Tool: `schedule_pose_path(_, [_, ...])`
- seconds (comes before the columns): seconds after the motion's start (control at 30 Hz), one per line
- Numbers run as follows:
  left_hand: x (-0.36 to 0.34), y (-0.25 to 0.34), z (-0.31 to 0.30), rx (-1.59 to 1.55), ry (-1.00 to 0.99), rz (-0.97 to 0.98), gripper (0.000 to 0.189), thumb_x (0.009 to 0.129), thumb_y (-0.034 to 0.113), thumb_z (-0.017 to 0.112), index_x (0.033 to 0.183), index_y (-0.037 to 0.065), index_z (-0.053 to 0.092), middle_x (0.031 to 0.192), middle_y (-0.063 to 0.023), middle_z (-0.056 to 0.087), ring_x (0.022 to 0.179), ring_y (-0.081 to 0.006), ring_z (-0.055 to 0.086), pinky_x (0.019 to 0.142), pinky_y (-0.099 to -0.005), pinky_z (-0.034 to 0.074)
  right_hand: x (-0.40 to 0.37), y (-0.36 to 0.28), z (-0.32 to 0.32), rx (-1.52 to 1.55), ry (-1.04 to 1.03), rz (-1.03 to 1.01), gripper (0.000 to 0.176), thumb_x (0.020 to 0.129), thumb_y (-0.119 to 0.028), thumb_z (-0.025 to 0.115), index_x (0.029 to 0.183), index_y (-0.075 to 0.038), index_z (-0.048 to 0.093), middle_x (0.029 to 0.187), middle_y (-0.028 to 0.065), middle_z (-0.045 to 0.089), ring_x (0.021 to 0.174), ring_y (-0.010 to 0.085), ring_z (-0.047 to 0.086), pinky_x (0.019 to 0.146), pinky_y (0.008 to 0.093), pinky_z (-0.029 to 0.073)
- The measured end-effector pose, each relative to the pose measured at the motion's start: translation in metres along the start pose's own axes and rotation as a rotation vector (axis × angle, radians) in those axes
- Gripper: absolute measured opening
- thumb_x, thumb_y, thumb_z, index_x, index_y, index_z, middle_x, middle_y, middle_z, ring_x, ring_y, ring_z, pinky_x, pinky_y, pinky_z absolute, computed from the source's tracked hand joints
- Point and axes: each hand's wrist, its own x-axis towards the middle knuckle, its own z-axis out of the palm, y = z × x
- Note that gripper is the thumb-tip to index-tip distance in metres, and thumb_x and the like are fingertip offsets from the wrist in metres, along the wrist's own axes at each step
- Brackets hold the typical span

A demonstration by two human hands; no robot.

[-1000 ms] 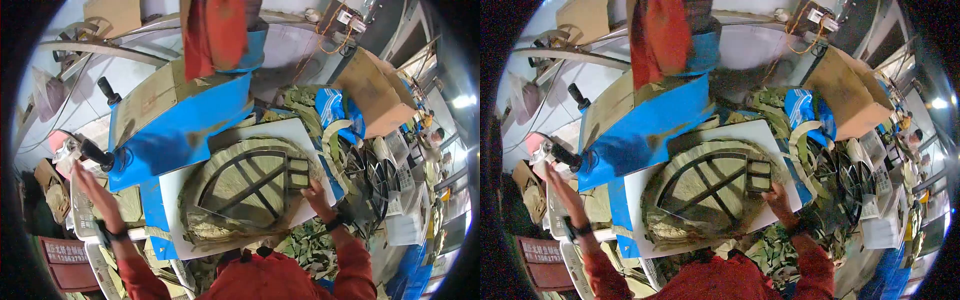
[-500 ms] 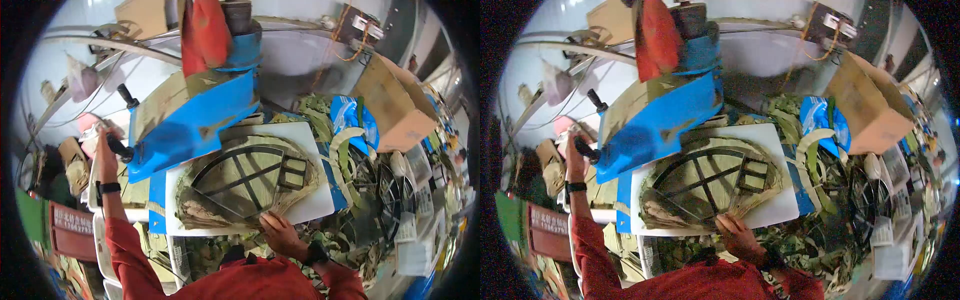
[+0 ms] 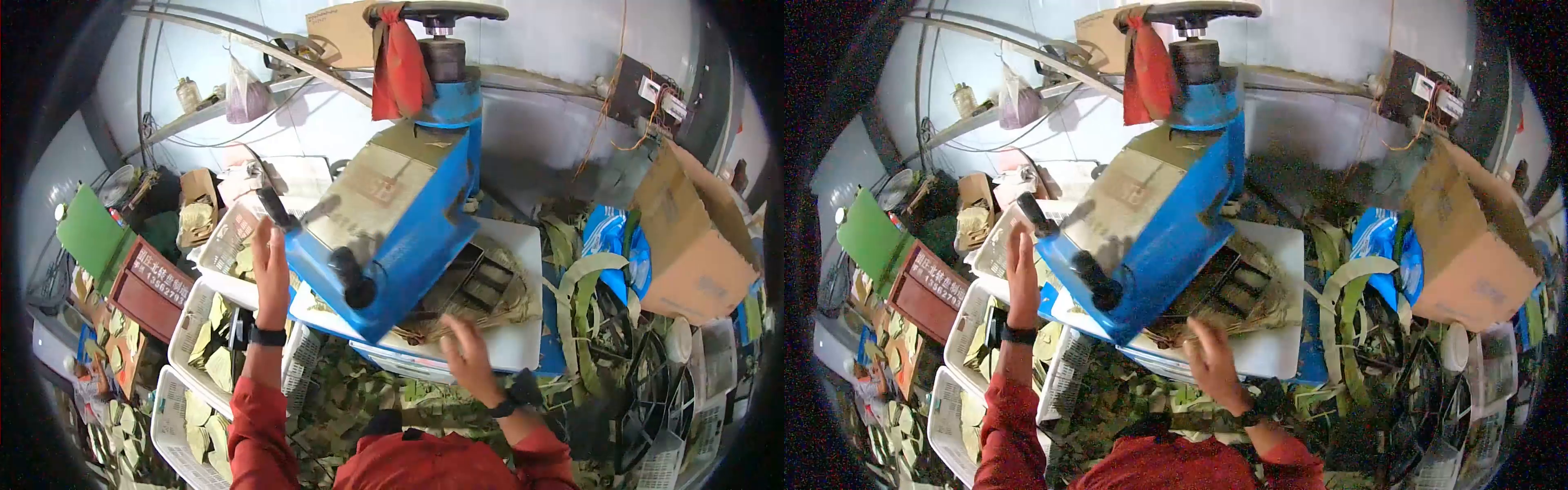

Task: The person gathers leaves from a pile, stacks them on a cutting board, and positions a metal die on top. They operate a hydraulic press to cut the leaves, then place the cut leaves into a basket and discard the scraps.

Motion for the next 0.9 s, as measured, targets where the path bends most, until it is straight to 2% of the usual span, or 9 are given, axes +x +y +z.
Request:
schedule_pose_path(0.07, [0.012,-0.021,-0.002,0.221,0.163,0.059,0.058,0.096,0.036,0.044,0.137,-0.003,0.033,0.133,-0.0152,0.043,0.12,-0.0226,0.044,0.103,-0.0337,0.031,0.019,-0.027,-0.021,0.051,0.094,-0.13,0.044,0.091,-0.023,0.052,0.129,-0.001,0.045,0.116,0.0159,0.054,0.11,0.0285,0.051,0.094,0.0369,0.039])
schedule_pose_path(0.13, [0.01,-0.003,0.009,-0.157,0.021,-0.279,0.063,0.096,0.038,0.042,0.141,-0.003,0.024,0.135,-0.0154,0.039,0.114,-0.0219,0.046,0.1,-0.033,0.033,0.042,-0.038,-0.02,0.33,0.089,-0.092,0.042,0.094,-0.026,0.047,0.129,-0.002,0.046,0.113,0.0113,0.056,0.104,0.0226,0.052,0.092,0.0333,0.039])
schedule_pose_path(0.17, [0.007,0.009,0.011,-0.168,-0.08,-0.291,0.066,0.096,0.039,0.039,0.143,-0.002,0.017,0.132,-0.0144,0.041,0.102,-0.019,0.048,0.093,-0.032,0.038,0.052,-0.042,-0.02,0.464,0.088,-0.08,0.041,0.096,-0.027,0.045,0.129,-0.002,0.046,0.111,0.009,0.058,0.102,0.0197,0.053,0.091,0.0315,0.039])
schedule_pose_path(0.3, [0.0,-0.008,0.016,-0.363,-0.25,-0.18,0.051,0.097,0.04,0.04,0.117,-0.004,0.054,0.111,-0.0117,0.06,0.102,-0.0171,0.054,0.092,-0.031,0.04,0.067,-0.062,-0.059,0.476,0.043,0.179,0.037,0.097,-0.029,0.042,0.121,-0.002,0.052,0.106,0.0045,0.06,0.096,0.0109,0.053,0.09,0.0255,0.039])
schedule_pose_path(0.4, [-0.014,0.03,0.015,-0.621,-0.498,-0.36,0.039,0.095,0.02,0.047,0.126,-0.002,0.047,0.117,-0.0128,0.058,0.107,-0.0228,0.055,0.095,-0.0338,0.04,0.073,-0.058,-0.096,0.601,0.012,0.286,0.027,0.09,-0.014,0.046,0.112,-0.001,0.056,0.109,0.0084,0.06,0.102,0.018,0.057,0.092,0.0301,0.041])
schedule_pose_path(0.5, [-0.016,0.037,0.024,-0.563,-0.58,-0.325,0.046,0.088,0.011,0.05,0.133,0.002,0.042,0.128,-0.0169,0.05,0.117,-0.0285,0.049,0.1,-0.0399,0.037,0.08,-0.051,-0.115,0.758,0.016,0.274,0.033,0.083,-0.004,0.044,0.114,-0.001,0.054,0.116,0.011,0.057,0.11,0.0234,0.054,0.092,0.0335,0.042])
schedule_pose_path(0.6, [-0.023,0.037,0.031,-0.578,-0.548,-0.298,0.053,0.084,0.005,0.048,0.136,0.003,0.038,0.134,-0.0163,0.045,0.121,-0.0287,0.046,0.102,-0.0399,0.035,0.083,-0.049,-0.119,0.784,0.102,0.329,0.042,0.076,0.0,0.042,0.116,-0.002,0.053,0.121,0.0113,0.054,0.115,0.0257,0.05,0.092,0.0356,0.042])
schedule_pose_path(0.77, [-0.033,0.037,0.035,-0.585,-0.477,-0.374,0.06,0.081,0.0,0.045,0.139,0.005,0.033,0.139,-0.0149,0.04,0.126,-0.0283,0.04,0.106,-0.0388,0.03,0.077,-0.046,-0.112,0.696,0.166,0.364,0.048,0.071,-0.008,0.046,0.119,-0.005,0.05,0.126,0.0119,0.049,0.12,0.0255,0.045,0.094,0.039,0.039])
schedule_pose_path(0.9, [-0.036,0.028,0.037,-0.576,-0.489,-0.38,0.062,0.081,0.002,0.046,0.141,0.006,0.031,0.14,-0.0148,0.038,0.127,-0.028,0.039,0.103,-0.0397,0.033,0.074,-0.041,-0.108,0.666,0.176,0.377,0.049,0.071,-0.009,0.047,0.12,-0.005,0.05,0.128,0.0117,0.048,0.122,0.0253,0.043,0.096,0.0388,0.037])
